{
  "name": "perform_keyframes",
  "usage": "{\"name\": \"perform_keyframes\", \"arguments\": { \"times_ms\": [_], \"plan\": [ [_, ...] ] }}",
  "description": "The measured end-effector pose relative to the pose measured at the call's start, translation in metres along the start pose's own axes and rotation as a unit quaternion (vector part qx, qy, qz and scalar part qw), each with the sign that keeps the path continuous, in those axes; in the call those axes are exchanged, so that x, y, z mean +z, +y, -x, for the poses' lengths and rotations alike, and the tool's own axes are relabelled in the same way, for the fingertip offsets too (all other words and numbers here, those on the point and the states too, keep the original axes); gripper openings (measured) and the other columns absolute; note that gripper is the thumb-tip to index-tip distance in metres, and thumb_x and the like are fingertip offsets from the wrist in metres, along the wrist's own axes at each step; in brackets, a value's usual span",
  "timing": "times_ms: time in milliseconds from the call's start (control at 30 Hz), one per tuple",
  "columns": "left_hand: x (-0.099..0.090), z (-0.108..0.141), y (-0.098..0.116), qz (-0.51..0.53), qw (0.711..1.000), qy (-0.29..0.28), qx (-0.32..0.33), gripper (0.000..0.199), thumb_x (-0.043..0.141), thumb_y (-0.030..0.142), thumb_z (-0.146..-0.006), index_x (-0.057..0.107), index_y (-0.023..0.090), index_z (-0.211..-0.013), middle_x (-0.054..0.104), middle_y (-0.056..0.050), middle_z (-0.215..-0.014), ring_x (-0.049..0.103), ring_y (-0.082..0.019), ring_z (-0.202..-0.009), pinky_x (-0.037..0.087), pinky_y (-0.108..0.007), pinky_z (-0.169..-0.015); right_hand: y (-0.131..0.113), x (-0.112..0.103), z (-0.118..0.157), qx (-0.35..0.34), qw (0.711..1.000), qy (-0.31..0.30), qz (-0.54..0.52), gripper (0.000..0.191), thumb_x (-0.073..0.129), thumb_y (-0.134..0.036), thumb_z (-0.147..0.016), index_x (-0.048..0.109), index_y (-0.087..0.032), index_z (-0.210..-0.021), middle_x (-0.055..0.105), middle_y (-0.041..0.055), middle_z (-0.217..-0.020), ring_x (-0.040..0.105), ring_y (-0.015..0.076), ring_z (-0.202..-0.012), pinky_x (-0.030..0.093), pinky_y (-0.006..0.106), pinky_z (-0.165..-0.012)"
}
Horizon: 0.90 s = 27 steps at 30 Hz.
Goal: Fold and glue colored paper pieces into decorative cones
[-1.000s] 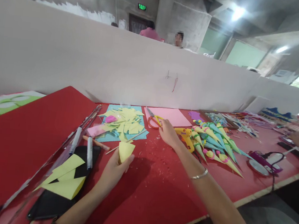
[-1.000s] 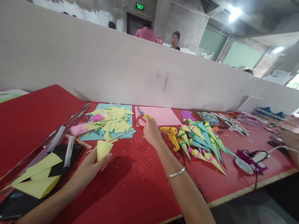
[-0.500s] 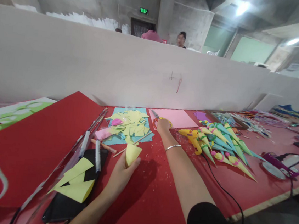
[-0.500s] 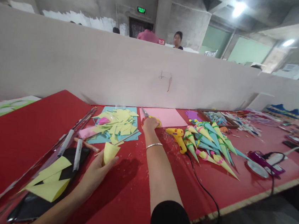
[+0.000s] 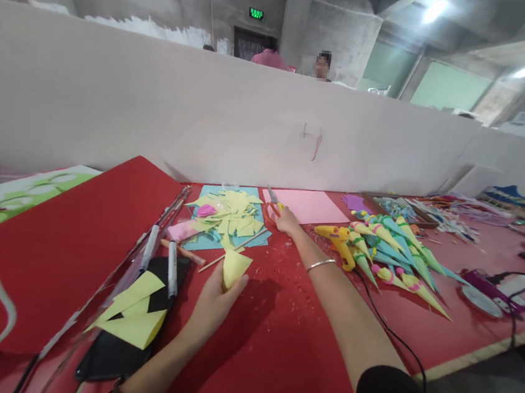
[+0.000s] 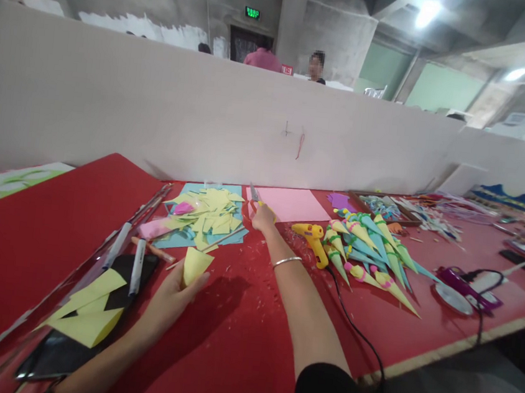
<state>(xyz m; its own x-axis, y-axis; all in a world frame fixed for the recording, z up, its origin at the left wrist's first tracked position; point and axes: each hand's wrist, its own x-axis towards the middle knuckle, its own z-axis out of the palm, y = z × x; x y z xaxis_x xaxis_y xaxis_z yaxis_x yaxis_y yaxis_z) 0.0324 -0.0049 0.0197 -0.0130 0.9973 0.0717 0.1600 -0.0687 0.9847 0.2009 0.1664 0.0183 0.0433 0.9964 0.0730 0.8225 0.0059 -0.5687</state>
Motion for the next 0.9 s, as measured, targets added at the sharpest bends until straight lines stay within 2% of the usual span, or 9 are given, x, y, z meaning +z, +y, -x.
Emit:
{"name": "perform_keyframes", "arguments": {
  "times_ms": [200,333,367,433,500,633,767,833,900],
  "plan": [
    [-0.004,-0.002,-0.001,-0.014,1.0,0.004,0.01,0.038,0.056,0.038,-0.065,0.052,0.015,-0.095,0.061,-0.001,-0.074,0.055,-0.016,-0.065,0.045,-0.028,-0.061,-0.002,-0.011,0.039,-0.048,0.973,0.001,-0.227,0.037,0.043,-0.013,-0.083,0.04,-0.016,-0.12,0.057,0.0059,-0.101,0.055,0.0146,-0.087,0.045,0.027,-0.073],
    [-0.007,-0.004,-0.002,-0.015,0.999,0.011,0.026,0.04,0.055,0.039,-0.066,0.051,0.016,-0.099,0.061,-0.002,-0.081,0.056,-0.017,-0.072,0.045,-0.028,-0.067,0.002,-0.027,0.085,-0.105,0.933,-0.037,-0.341,0.039,0.043,-0.02,-0.081,0.039,-0.018,-0.12,0.058,0.0034,-0.091,0.055,0.0118,-0.077,0.044,0.023,-0.065],
    [-0.007,-0.004,-0.001,-0.019,0.999,0.016,0.03,0.04,0.056,0.039,-0.067,0.052,0.016,-0.099,0.061,-0.002,-0.082,0.056,-0.017,-0.073,0.044,-0.028,-0.067,0.004,-0.031,0.097,-0.122,0.919,-0.052,-0.372,0.036,0.045,-0.024,-0.08,0.043,-0.02,-0.115,0.057,0.0028,-0.089,0.054,0.0114,-0.076,0.043,0.022,-0.065],
    [-0.008,-0.004,0.001,-0.021,0.999,0.022,0.035,0.04,0.056,0.039,-0.066,0.052,0.015,-0.098,0.062,-0.003,-0.084,0.056,-0.018,-0.075,0.044,-0.027,-0.067,0.006,-0.038,0.12,-0.174,0.829,-0.147,-0.51,0.032,0.056,-0.028,-0.073,0.052,-0.02,-0.103,0.056,0.0029,-0.087,0.053,0.0123,-0.075,0.042,0.024,-0.066],
    [-0.008,-0.004,0.003,-0.006,0.999,0.024,0.037,0.042,0.058,0.039,-0.065,0.053,0.015,-0.099,0.063,-0.004,-0.086,0.057,-0.019,-0.077,0.045,-0.025,-0.064,0.007,-0.041,0.139,-0.17,0.764,-0.212,-0.584,0.027,0.062,-0.029,-0.068,0.056,-0.019,-0.092,0.054,0.0022,-0.082,0.05,0.0119,-0.072,0.041,0.025,-0.066],
    [-0.008,-0.003,0.001,0.044,0.998,0.018,0.027,0.046,0.061,0.039,-0.062,0.055,0.015,-0.102,0.065,-0.004,-0.078,0.059,-0.019,-0.075,0.046,-0.024,-0.06,0.003,-0.033,0.163,-0.142,0.683,-0.309,-0.646,0.029,0.066,-0.029,-0.064,0.056,-0.019,-0.09,0.049,-0.0003,-0.075,0.045,0.0093,-0.065,0.038,0.024,-0.063],
    [-0.008,-0.002,-0.005,0.1,0.994,-0.042,0.021,0.047,0.062,0.04,-0.062,0.056,0.015,-0.102,0.066,-0.004,-0.076,0.06,-0.02,-0.077,0.047,-0.027,-0.066,-0.002,-0.023,0.17,-0.138,0.633,-0.365,-0.668,0.033,0.066,-0.028,-0.064,0.054,-0.018,-0.094,0.047,-0.0006,-0.074,0.043,0.0087,-0.064,0.037,0.023,-0.063],
    [-0.006,-0.001,-0.006,0.115,0.991,-0.064,0.018,0.049,0.064,0.04,-0.061,0.055,0.014,-0.103,0.066,-0.006,-0.085,0.06,-0.022,-0.083,0.047,-0.029,-0.071,-0.003,-0.022,0.171,-0.143,0.628,-0.367,-0.672,0.034,0.065,-0.028,-0.064,0.054,-0.018,-0.094,0.048,0.0003,-0.076,0.044,0.0091,-0.066,0.037,0.022,-0.062],
    [-0.002,0.002,-0.003,0.11,0.993,-0.029,0.023,0.051,0.064,0.04,-0.061,0.053,0.014,-0.103,0.065,-0.008,-0.095,0.059,-0.022,-0.087,0.047,-0.03,-0.074,-0.004,-0.022,0.17,-0.145,0.633,-0.358,-0.671,0.034,0.066,-0.027,-0.064,0.054,-0.017,-0.094,0.049,0.001,-0.078,0.044,0.0093,-0.068,0.037,0.022,-0.061]
  ]
}}
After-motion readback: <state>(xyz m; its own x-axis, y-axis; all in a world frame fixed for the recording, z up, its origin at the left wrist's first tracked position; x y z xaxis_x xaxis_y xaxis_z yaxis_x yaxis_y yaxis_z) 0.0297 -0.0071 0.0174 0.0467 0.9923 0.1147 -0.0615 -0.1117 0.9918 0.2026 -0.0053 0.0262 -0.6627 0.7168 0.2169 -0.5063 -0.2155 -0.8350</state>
